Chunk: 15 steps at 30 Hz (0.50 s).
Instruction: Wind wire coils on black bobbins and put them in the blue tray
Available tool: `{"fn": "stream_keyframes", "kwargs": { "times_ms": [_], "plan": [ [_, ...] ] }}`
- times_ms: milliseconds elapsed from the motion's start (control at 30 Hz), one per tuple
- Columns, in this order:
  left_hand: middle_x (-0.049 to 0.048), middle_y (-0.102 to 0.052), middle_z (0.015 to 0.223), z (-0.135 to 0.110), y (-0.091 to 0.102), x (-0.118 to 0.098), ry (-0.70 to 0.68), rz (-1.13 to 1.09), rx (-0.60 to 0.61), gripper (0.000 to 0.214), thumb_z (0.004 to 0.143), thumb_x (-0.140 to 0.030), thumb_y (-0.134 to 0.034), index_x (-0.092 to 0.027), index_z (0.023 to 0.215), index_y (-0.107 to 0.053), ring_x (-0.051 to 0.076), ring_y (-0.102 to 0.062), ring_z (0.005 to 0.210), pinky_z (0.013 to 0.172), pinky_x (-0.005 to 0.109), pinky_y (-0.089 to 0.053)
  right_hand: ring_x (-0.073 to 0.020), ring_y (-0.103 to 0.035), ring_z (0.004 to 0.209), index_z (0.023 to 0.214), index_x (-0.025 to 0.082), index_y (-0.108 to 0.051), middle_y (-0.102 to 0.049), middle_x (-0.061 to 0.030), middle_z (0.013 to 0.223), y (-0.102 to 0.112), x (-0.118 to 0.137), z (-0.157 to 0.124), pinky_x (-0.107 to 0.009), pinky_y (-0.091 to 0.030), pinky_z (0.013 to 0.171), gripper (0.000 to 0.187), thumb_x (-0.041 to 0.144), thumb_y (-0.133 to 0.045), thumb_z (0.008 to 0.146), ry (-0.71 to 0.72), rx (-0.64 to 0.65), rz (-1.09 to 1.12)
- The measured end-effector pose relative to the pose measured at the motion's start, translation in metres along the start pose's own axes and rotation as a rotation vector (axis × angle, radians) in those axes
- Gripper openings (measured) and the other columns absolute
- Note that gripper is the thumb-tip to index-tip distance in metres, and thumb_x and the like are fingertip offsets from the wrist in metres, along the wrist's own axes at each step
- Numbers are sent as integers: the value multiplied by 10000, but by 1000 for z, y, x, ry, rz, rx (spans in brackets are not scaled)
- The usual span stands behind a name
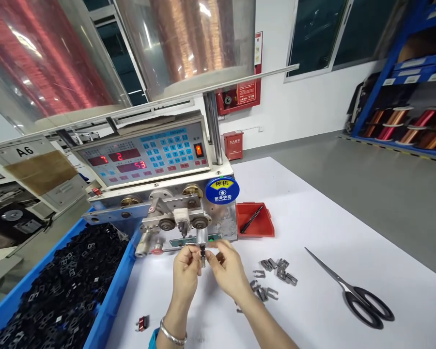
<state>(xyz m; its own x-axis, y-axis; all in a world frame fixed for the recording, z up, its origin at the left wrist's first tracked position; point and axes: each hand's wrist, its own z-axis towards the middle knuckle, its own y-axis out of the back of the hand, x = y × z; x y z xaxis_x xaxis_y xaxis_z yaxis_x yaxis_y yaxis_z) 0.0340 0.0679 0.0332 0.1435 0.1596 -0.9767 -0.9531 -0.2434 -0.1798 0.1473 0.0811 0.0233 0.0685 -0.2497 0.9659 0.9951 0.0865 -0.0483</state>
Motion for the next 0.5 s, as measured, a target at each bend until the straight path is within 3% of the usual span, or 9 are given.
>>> {"fn": "stream_keyframes", "kwargs": {
  "times_ms": [100, 233, 367, 433, 500],
  "plan": [
    [-67, -449, 470, -2, 3, -2, -42, 93, 5, 351, 666, -471, -699, -173, 572, -538, 70, -371, 447, 457, 195, -314, -150, -631, 740, 1218, 226, -586, -522, -118, 1233, 10, 12, 5, -287, -542, 659, 430, 200, -556, 790, 233, 46, -48],
    [-81, -370, 457, -11, 20, -23, -115, 399, -5, 285, 727, -428, -639, -186, 602, -555, 78, -298, 432, 438, 209, -248, -195, -629, 969, 1211, 276, -607, -501, -94, 1322, 13, 16, 12, -337, -535, 838, 442, 120, -523, 806, 453, 103, -86],
    [-82, -337, 446, 6, 31, -64, -324, 714, -29, 156, 701, -329, -681, -189, 644, -642, 95, -309, 454, 485, 235, -277, -215, -611, 1040, 1201, 272, -617, -533, -93, 1300, 11, 13, 16, -347, -545, 847, 438, 111, -536, 802, 482, 108, -80],
    [-69, -379, 444, 26, 26, -74, -289, 649, 11, 177, 635, -306, -734, -184, 568, -625, 101, -359, 483, 526, 241, -321, -227, -588, 1086, 1197, 263, -620, -542, -98, 1287, 10, 11, 16, -325, -565, 805, 438, 111, -538, 794, 480, 98, -49],
    [-60, -434, 456, 43, 18, -70, -104, 422, 101, 235, 539, -314, -791, -177, 538, -600, 107, -415, 506, 541, 239, -356, -222, -603, 1056, 1192, 257, -623, -538, -105, 1290, 9, 9, 17, -307, -580, 767, 439, 110, -541, 787, 476, 94, -19]
  ]
}}
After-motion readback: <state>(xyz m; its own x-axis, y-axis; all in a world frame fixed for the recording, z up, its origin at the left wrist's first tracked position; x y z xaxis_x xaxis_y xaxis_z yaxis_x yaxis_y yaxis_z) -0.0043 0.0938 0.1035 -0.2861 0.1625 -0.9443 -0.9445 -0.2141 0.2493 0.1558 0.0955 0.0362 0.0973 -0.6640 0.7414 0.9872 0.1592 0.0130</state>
